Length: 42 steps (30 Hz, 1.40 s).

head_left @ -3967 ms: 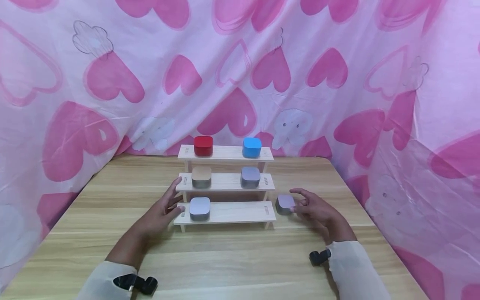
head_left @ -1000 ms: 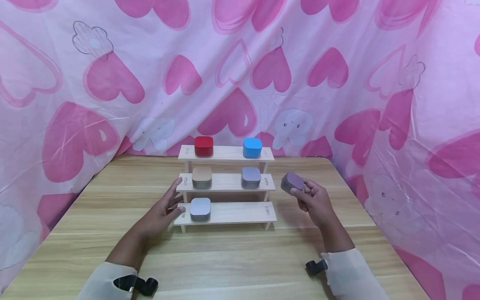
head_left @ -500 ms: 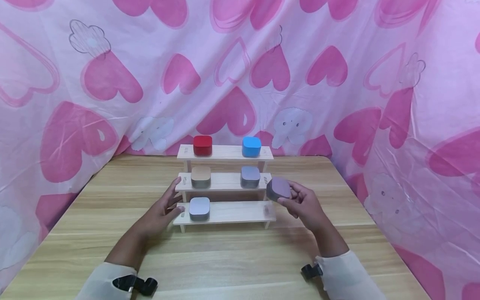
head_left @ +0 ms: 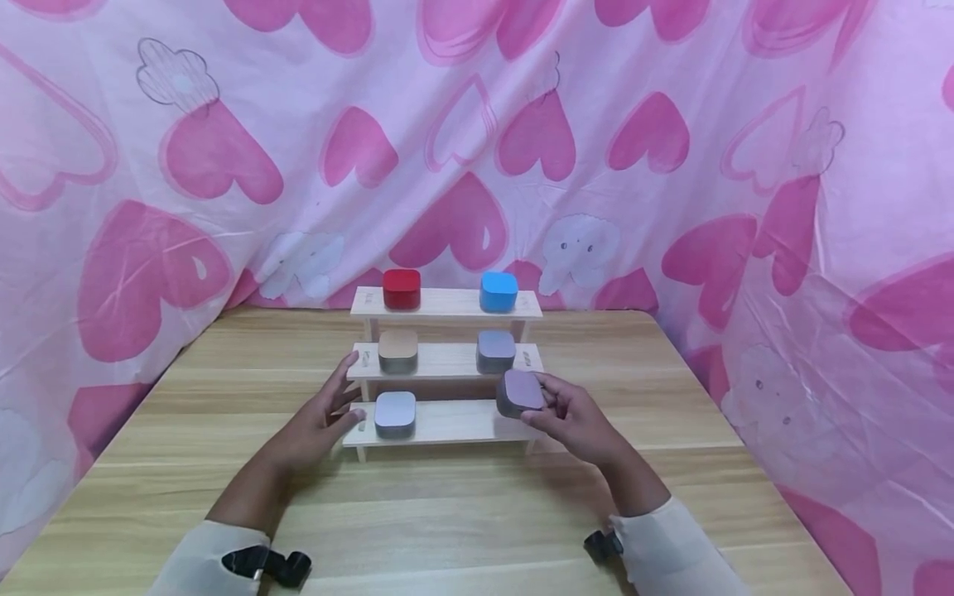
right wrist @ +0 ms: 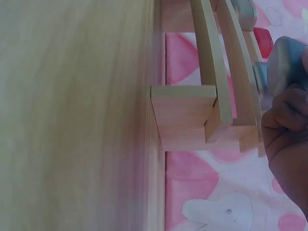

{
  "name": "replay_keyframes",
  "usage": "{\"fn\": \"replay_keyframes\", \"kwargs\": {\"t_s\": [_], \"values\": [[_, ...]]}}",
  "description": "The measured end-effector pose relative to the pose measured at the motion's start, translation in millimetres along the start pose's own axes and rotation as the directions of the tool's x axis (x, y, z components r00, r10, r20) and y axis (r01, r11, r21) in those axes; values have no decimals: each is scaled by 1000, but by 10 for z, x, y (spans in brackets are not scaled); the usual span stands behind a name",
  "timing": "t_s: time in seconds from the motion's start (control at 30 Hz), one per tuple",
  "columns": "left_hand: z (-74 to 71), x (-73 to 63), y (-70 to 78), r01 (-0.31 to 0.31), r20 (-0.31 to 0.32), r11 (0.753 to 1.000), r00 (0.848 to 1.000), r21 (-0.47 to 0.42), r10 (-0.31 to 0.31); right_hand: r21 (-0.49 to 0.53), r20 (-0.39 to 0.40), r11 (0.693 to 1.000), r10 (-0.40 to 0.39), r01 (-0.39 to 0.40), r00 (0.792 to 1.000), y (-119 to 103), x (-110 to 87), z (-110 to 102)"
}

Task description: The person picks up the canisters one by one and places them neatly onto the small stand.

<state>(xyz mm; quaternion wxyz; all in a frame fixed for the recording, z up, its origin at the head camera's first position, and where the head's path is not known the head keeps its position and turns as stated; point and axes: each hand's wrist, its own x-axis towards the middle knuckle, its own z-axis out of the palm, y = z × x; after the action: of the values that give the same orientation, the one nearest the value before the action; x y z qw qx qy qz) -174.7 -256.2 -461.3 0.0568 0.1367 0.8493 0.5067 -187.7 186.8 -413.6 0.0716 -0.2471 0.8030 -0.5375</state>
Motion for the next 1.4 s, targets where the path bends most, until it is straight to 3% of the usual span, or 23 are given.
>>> {"fn": "replay_keyframes", "kwargs": {"t_s": [0.37, 0.7, 1.07, 1.4], "values": [[-6, 1, -4, -8, -2, 1000, 1000, 6, 8, 19, 34, 997, 76, -76, 997, 29, 114, 63], [-1, -1, 12, -1, -5, 1000, 1000, 4, 1, 5, 120, 989, 145, -147, 982, 64, 202, 139], [4, 6, -2, -6, -2, 1000, 1000, -13, 6, 10, 117, 974, 223, -226, 968, 79, 200, 157], [1, 12, 5, 6, -1, 1000, 1000, -13, -6, 11, 150, 972, 231, -235, 961, 104, 187, 158]]}}
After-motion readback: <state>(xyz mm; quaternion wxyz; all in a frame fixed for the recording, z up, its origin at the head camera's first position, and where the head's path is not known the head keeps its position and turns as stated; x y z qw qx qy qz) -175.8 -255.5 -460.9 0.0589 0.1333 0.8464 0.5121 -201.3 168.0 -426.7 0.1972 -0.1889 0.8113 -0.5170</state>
